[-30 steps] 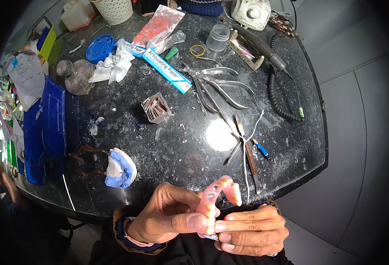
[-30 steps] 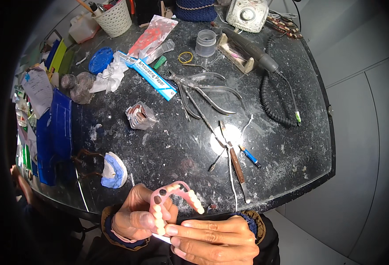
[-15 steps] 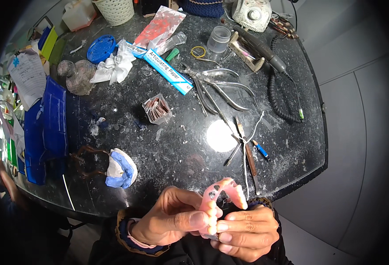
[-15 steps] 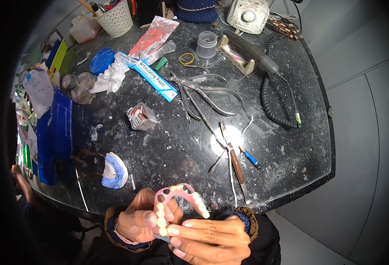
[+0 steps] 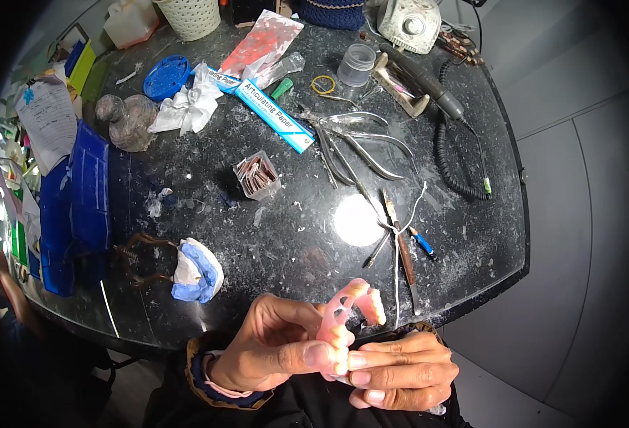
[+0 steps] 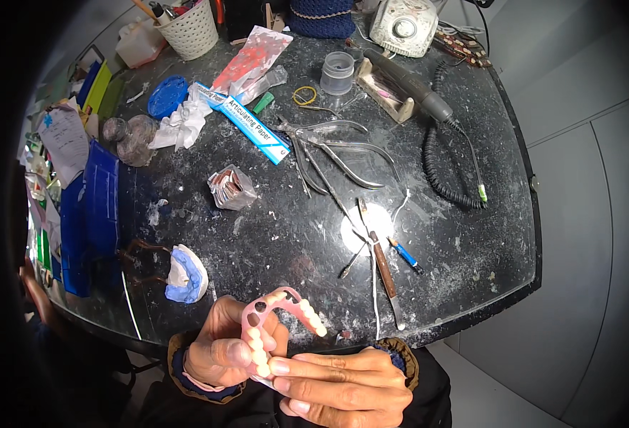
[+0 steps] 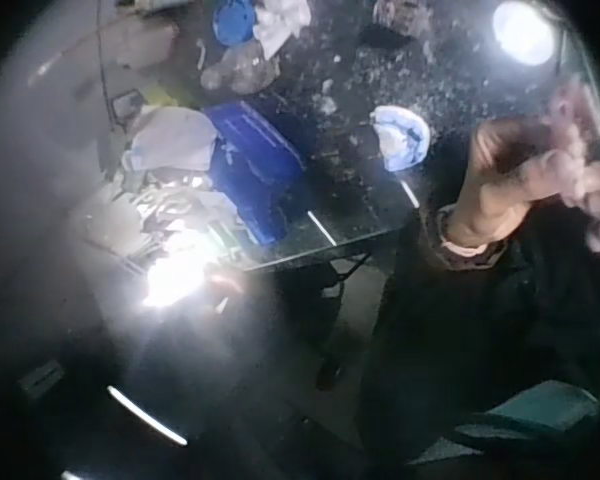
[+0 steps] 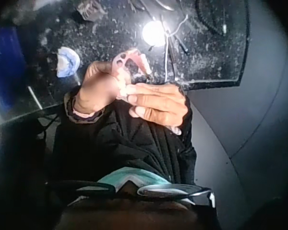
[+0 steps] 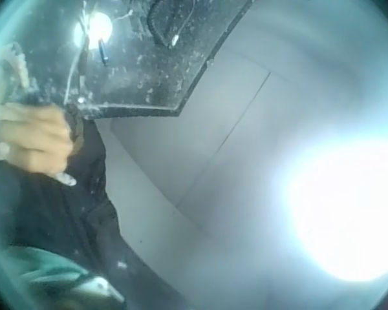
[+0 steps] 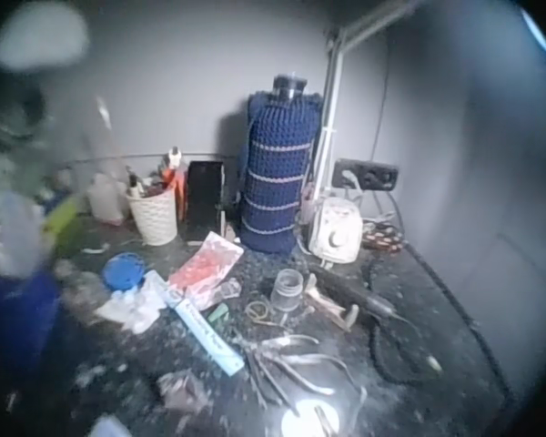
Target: The person grinds and shapes a denture prosthesis using an electric rotary hand tool, adjusts the speed dial on the control box, and holds and turns the prosthesis with both hands.
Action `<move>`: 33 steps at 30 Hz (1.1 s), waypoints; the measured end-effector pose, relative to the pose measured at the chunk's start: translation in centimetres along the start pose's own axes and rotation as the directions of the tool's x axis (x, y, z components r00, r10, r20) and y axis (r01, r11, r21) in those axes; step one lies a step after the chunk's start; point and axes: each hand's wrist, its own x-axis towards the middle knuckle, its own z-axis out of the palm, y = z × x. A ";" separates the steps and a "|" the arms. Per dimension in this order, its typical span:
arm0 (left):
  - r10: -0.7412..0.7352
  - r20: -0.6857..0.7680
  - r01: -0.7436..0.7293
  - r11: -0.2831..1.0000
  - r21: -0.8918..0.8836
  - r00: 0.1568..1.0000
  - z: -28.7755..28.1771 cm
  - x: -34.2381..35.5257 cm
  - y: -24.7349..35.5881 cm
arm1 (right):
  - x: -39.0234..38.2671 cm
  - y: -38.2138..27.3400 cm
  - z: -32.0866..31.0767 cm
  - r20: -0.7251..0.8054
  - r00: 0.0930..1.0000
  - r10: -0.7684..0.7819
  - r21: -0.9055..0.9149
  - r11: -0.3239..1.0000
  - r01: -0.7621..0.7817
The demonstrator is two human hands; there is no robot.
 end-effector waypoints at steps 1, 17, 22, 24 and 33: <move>0.002 -0.001 -0.002 1.000 0.022 1.000 -0.1 0.1 0.0 | 0.0 0.0 0.1 0.000 1.000 0.002 0.000 1.000 -0.002; -0.039 -0.029 0.039 0.999 0.021 0.999 0.3 0.0 0.2 | 0.0 0.6 0.5 -0.034 0.987 -0.156 -0.203 0.968 0.146; -0.052 -0.003 0.052 0.999 0.008 0.999 0.0 0.3 -0.1 | -0.2 0.8 0.9 -0.091 0.972 -0.219 -0.235 0.953 0.193; -0.102 0.040 0.103 0.995 -0.014 0.994 -0.3 -0.1 -0.2 | -1.0 -0.9 1.1 -0.116 0.988 0.101 -0.136 0.984 -0.117; -0.117 0.049 0.123 0.979 -0.164 0.992 0.1 -0.5 -0.7 | -0.5 0.5 3.6 -0.408 0.911 -0.066 0.079 0.991 0.107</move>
